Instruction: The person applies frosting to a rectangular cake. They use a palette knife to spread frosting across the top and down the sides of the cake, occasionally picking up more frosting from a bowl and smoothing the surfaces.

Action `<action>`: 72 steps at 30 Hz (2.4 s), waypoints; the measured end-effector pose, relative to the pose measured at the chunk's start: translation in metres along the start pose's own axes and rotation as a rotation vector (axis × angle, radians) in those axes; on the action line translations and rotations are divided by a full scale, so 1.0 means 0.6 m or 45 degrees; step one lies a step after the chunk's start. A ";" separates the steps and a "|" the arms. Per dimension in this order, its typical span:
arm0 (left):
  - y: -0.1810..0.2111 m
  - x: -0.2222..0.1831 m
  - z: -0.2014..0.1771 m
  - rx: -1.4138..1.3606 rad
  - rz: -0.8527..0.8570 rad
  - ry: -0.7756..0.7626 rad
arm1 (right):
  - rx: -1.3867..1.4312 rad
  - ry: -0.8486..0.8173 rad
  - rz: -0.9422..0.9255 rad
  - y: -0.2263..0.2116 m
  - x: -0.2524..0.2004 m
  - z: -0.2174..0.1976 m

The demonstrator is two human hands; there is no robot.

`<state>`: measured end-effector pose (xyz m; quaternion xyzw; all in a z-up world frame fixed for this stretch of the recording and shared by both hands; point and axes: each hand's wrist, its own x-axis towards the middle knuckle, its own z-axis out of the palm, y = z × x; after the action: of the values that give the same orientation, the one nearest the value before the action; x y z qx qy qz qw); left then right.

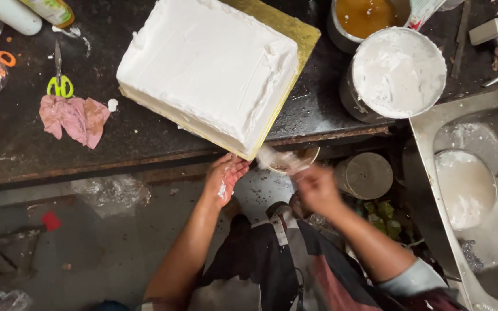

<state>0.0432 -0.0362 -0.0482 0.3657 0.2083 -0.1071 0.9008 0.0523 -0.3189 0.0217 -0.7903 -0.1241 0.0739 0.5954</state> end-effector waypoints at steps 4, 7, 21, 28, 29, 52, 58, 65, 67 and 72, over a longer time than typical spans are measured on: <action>-0.010 0.011 0.032 0.109 -0.034 0.016 | -1.113 0.739 -0.693 0.040 0.067 -0.165; -0.024 0.029 0.051 0.218 -0.050 -0.011 | -1.551 0.757 -0.462 0.064 0.064 -0.204; 0.102 -0.058 -0.111 -0.597 0.456 0.361 | 0.088 0.605 -0.050 0.018 0.111 -0.034; 0.074 -0.064 -0.103 -0.465 0.345 0.370 | 0.132 0.631 -0.077 0.017 0.226 -0.008; 0.068 -0.070 -0.097 -0.467 0.313 0.380 | 0.107 0.634 -0.083 0.018 0.231 -0.004; -0.002 -0.094 -0.050 -0.274 0.065 -0.011 | -0.067 -0.360 -0.222 -0.068 -0.007 0.113; -0.019 -0.078 -0.037 -0.012 -0.055 -0.040 | -0.392 0.171 -0.115 -0.003 -0.001 -0.066; -0.015 -0.046 -0.016 0.216 -0.192 0.078 | -1.648 0.706 -0.560 0.087 0.043 -0.219; 0.003 -0.042 -0.045 -0.113 -0.040 0.197 | -1.607 0.591 -0.514 0.090 -0.012 -0.204; 0.098 -0.090 -0.110 -0.662 0.271 0.718 | -0.617 0.610 -0.204 0.035 -0.049 -0.116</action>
<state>-0.0040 0.0539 -0.0305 0.1599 0.4288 0.1478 0.8768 0.0448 -0.3968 0.0203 -0.8913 -0.0563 -0.1921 0.4067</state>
